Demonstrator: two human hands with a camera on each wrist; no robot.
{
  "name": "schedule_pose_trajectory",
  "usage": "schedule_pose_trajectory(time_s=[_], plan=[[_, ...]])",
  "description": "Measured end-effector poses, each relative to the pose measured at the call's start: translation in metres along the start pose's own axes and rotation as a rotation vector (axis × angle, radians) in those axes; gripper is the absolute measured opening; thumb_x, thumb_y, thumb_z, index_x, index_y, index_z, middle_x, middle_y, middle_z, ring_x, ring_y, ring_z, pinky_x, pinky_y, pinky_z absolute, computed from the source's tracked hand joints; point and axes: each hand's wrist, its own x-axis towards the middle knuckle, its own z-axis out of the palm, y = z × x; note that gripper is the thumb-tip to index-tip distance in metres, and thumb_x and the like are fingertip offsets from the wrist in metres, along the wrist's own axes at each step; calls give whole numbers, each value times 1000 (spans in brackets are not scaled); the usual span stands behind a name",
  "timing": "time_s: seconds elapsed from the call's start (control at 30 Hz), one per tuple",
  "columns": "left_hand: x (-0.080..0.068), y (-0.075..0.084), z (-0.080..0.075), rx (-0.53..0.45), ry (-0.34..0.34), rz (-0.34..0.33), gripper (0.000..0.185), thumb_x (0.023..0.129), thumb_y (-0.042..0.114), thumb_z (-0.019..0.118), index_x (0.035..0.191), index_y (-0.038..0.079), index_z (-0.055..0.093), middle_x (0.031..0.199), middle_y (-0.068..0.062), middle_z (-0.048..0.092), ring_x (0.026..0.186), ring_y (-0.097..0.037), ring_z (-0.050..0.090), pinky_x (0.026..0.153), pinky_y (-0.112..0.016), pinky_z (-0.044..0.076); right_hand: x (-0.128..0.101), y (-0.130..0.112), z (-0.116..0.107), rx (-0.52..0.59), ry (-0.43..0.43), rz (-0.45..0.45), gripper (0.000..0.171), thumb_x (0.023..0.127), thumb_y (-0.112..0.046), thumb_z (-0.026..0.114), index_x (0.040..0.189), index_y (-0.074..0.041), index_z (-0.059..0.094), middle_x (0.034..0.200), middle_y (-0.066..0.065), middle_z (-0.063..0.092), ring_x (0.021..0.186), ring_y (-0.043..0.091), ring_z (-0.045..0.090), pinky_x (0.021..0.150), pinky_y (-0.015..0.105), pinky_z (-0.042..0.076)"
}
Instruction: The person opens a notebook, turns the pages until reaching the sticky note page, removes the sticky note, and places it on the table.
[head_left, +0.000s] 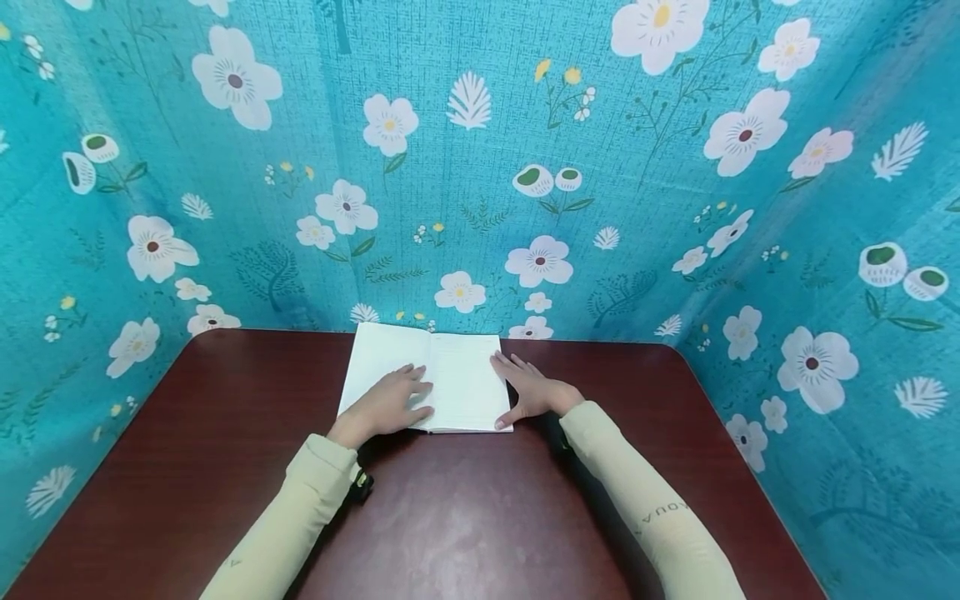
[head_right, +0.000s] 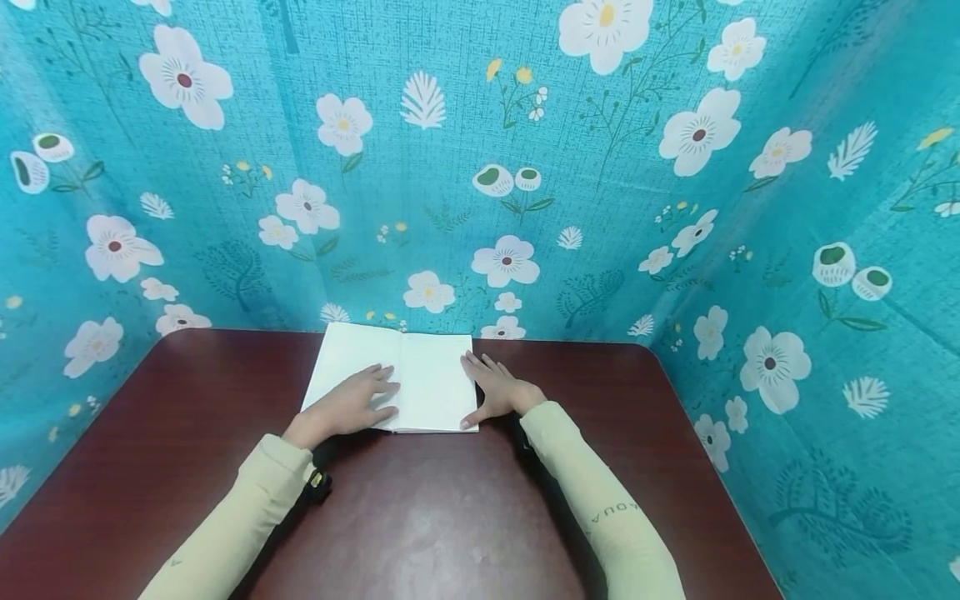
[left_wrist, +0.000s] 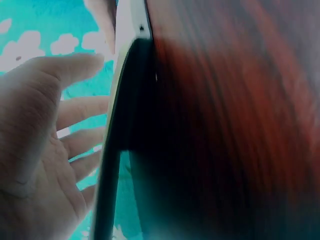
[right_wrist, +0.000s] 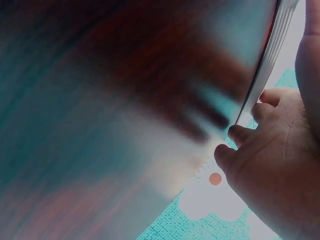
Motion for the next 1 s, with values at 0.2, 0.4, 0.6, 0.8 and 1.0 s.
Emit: schedule_pose_trajectory(time_s=[0.2, 0.4, 0.6, 0.8, 1.0], plan=[[4, 20, 5, 65, 0, 70, 58, 89, 41, 77, 128, -1, 70, 153, -24, 47, 148, -40, 36, 121, -49, 31, 1, 0, -2, -19, -17, 9, 128, 77, -56, 84, 164, -6, 6, 172, 13, 2, 157, 39, -2, 125, 59, 8], [8, 26, 9, 74, 17, 125, 64, 84, 46, 82, 129, 1, 70, 153, -22, 48, 148, -39, 37, 121, -49, 30, 3, -2, -2, -35, -20, 21, 127, 78, -56, 83, 164, -7, 4, 172, 11, 1, 158, 38, -2, 126, 57, 8], [10, 24, 11, 85, 23, 150, 56, 87, 42, 81, 127, 3, 71, 152, -20, 49, 147, -39, 38, 121, -50, 31, 4, -2, -2, -50, -16, 12, 126, 79, -57, 83, 164, -6, 5, 172, 12, 2, 158, 38, -3, 126, 58, 8], [9, 25, 8, 75, 34, 145, 51, 87, 38, 81, 125, 5, 73, 152, -19, 50, 147, -38, 39, 120, -49, 32, 3, 1, 0, -54, -11, 6, 127, 79, -58, 82, 164, -7, 4, 172, 12, 0, 158, 37, -3, 126, 57, 7], [7, 27, 8, 88, 65, 175, 42, 88, 34, 81, 119, 6, 76, 150, -17, 53, 145, -35, 43, 119, -47, 35, 1, 3, 2, -53, -6, -12, 127, 79, -57, 82, 164, -6, 4, 172, 13, 1, 158, 37, -3, 126, 57, 8]])
